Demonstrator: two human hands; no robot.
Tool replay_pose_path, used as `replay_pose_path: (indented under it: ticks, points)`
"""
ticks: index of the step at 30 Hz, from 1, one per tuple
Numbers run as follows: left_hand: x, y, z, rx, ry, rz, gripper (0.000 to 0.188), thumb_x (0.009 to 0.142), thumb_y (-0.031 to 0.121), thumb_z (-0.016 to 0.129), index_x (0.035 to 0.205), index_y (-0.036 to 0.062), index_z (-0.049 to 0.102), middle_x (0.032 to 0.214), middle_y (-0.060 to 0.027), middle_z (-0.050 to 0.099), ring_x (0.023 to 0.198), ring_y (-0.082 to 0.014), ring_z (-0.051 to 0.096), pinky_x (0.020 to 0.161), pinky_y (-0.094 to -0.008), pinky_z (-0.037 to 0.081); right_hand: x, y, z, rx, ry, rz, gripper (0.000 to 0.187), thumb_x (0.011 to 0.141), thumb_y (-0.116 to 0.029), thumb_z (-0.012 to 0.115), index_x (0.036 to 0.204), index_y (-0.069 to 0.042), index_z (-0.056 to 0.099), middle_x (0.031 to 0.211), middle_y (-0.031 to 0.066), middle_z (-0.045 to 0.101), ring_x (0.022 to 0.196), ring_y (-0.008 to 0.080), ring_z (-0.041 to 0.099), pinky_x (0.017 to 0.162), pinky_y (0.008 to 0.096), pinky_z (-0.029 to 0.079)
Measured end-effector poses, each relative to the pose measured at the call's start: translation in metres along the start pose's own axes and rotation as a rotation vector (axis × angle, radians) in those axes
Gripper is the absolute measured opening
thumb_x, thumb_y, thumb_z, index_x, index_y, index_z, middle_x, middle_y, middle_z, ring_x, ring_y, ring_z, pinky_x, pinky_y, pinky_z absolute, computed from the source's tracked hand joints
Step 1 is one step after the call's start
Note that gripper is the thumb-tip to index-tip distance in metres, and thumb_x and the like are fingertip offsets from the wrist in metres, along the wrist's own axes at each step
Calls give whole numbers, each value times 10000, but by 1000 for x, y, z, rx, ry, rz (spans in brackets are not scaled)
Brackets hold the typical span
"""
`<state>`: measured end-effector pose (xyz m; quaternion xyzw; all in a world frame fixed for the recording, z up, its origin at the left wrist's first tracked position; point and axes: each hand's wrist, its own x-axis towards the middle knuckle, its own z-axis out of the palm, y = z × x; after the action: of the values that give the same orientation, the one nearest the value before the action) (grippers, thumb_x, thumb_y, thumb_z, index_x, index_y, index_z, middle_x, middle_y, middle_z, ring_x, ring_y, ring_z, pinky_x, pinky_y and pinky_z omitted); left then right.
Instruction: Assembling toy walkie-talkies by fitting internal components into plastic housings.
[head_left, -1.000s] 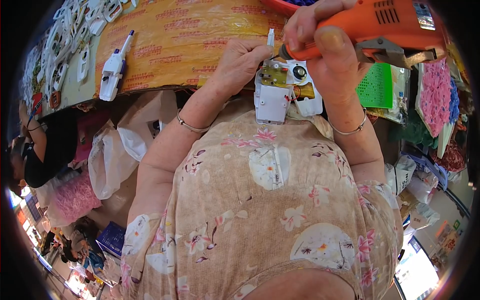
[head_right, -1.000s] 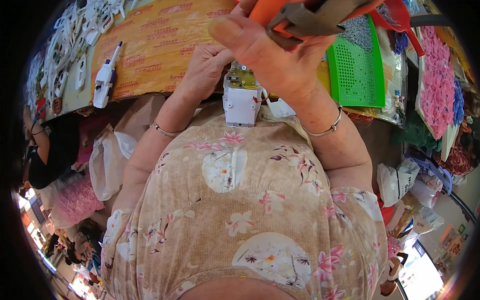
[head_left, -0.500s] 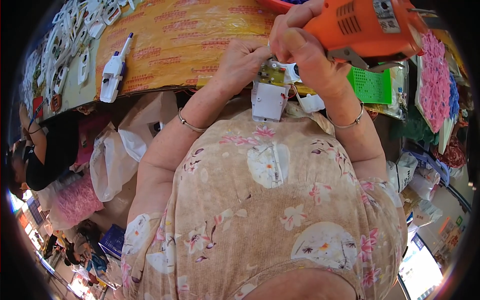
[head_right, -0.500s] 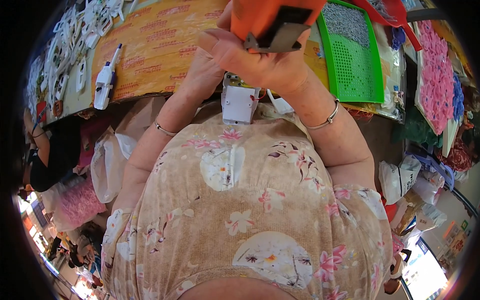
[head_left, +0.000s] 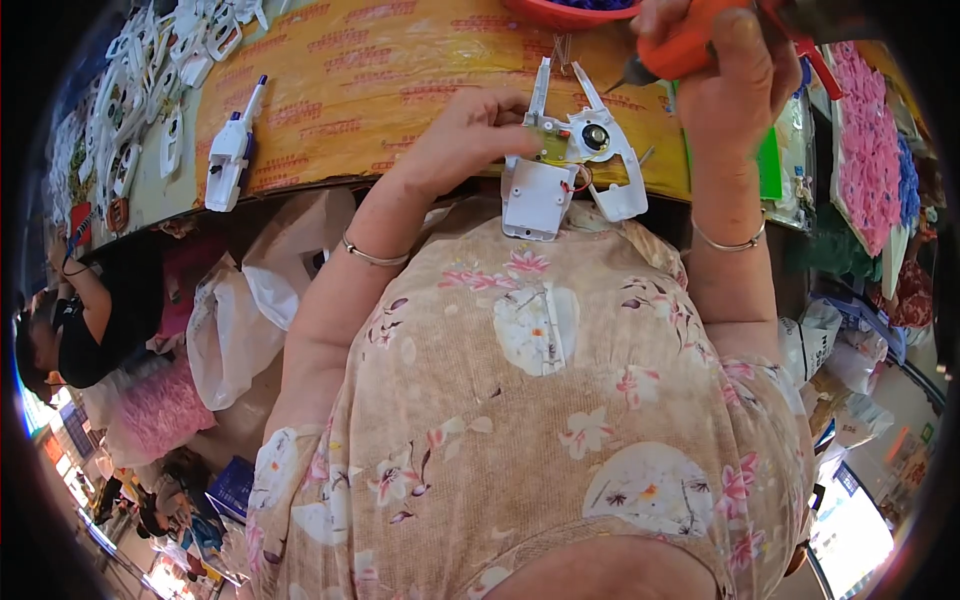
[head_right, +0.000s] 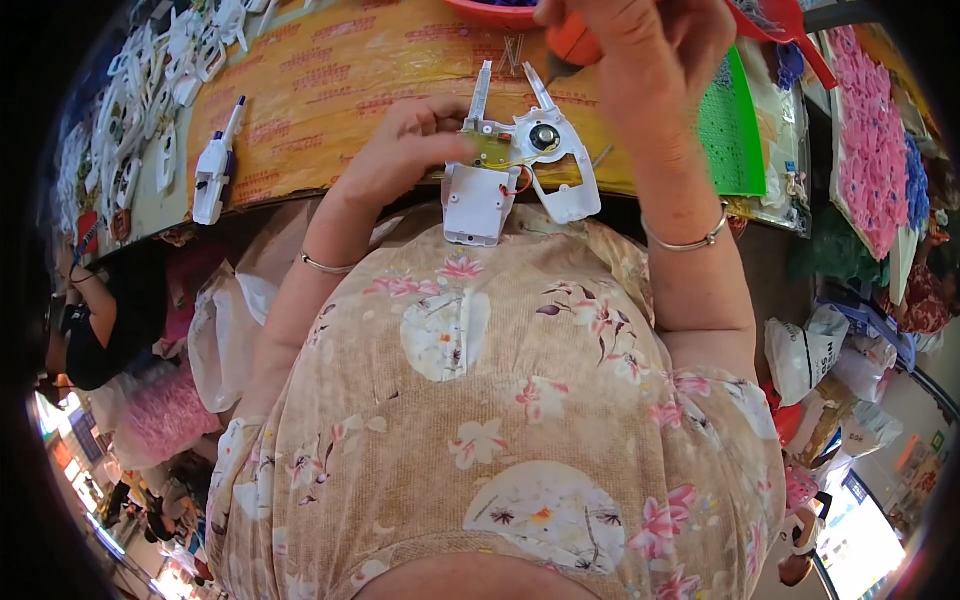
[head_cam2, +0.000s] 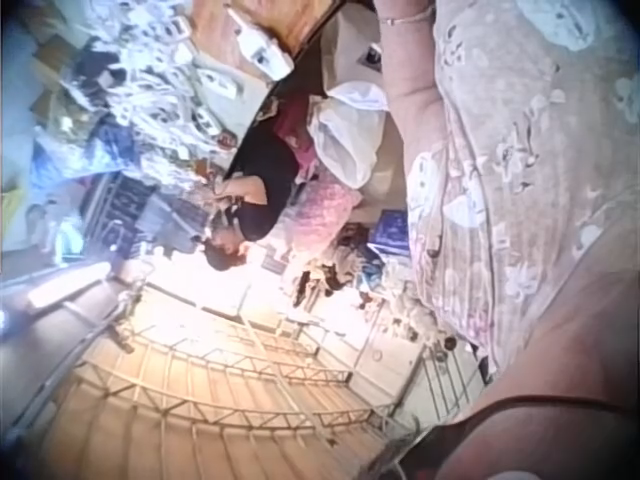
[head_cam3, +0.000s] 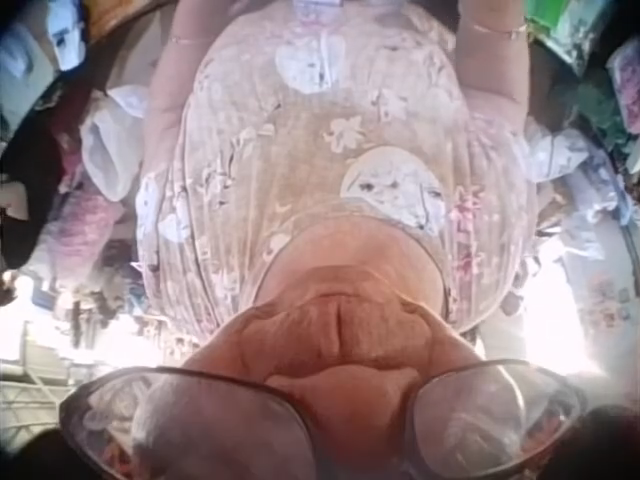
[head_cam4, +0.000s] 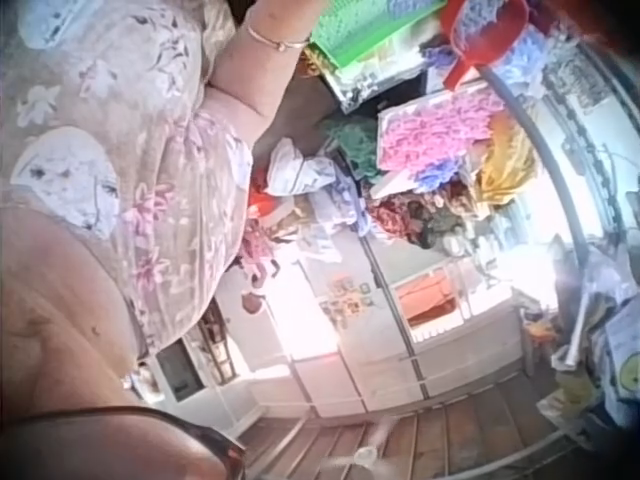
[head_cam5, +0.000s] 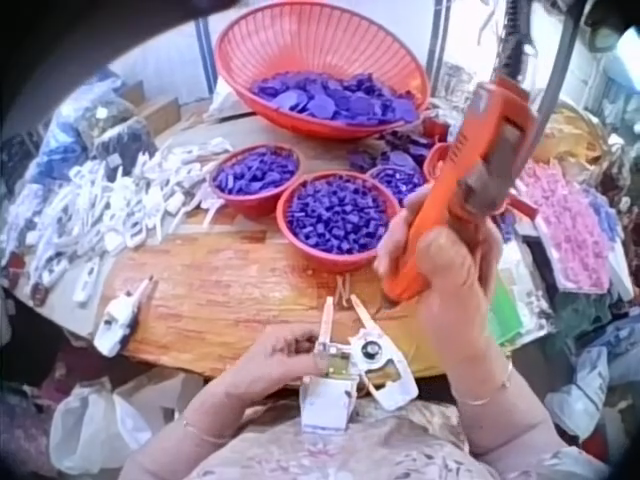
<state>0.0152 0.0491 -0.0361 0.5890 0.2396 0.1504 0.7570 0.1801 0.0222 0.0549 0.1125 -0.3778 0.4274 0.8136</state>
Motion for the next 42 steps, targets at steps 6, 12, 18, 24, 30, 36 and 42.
replay_pose_path:
  ticks: [6,12,18,24,30,36,42]
  points:
    - [-6,4,2,-67,31,0,353,764,-7,586,1117,-17,583,1025,-65,638,901,-115,594,838,-264,471,-11,-54,-5,-1445,77,-285,286,835,-104,602,1079,37,552,861,76,616,758,137,586,662,235,463]
    - [-6,4,7,-154,149,113,308,773,3,579,1079,-21,604,962,-52,641,851,-97,592,768,-249,492,-66,-55,-4,-1781,-84,437,169,812,-13,628,977,19,612,859,35,623,756,89,551,665,212,449]
    - [-6,2,8,-218,221,104,315,770,-16,591,1084,-11,608,961,-36,639,843,-90,588,757,-242,489,-76,-35,-7,-1691,-175,511,189,772,17,642,960,-2,629,786,54,575,681,128,546,599,258,443]
    - [-9,2,15,-114,218,257,321,768,-29,570,1083,10,615,965,-29,639,857,-82,576,763,-241,477,-65,-18,-1,-1824,-490,454,251,766,1,624,995,-100,644,799,72,560,687,227,578,578,302,460]
    - [-9,7,19,-8,279,212,270,775,10,577,1040,2,626,916,-26,645,806,-66,563,723,-222,470,-64,-16,-8,-1917,-633,456,182,774,-61,565,926,-141,625,805,52,544,712,263,583,564,357,482]
    - [-11,7,22,-50,309,152,187,780,30,582,946,-9,659,815,-30,654,689,-65,570,603,-216,471,-69,-17,-18,-1819,-588,458,162,766,-42,576,913,-102,607,805,77,541,721,285,582,574,375,480]
    - [-12,9,24,-50,332,136,189,782,32,588,950,-12,661,813,-47,655,688,-77,581,602,-221,477,-72,-19,-17,-1809,-543,468,109,778,-8,618,876,-41,584,839,98,543,737,295,580,612,342,469]
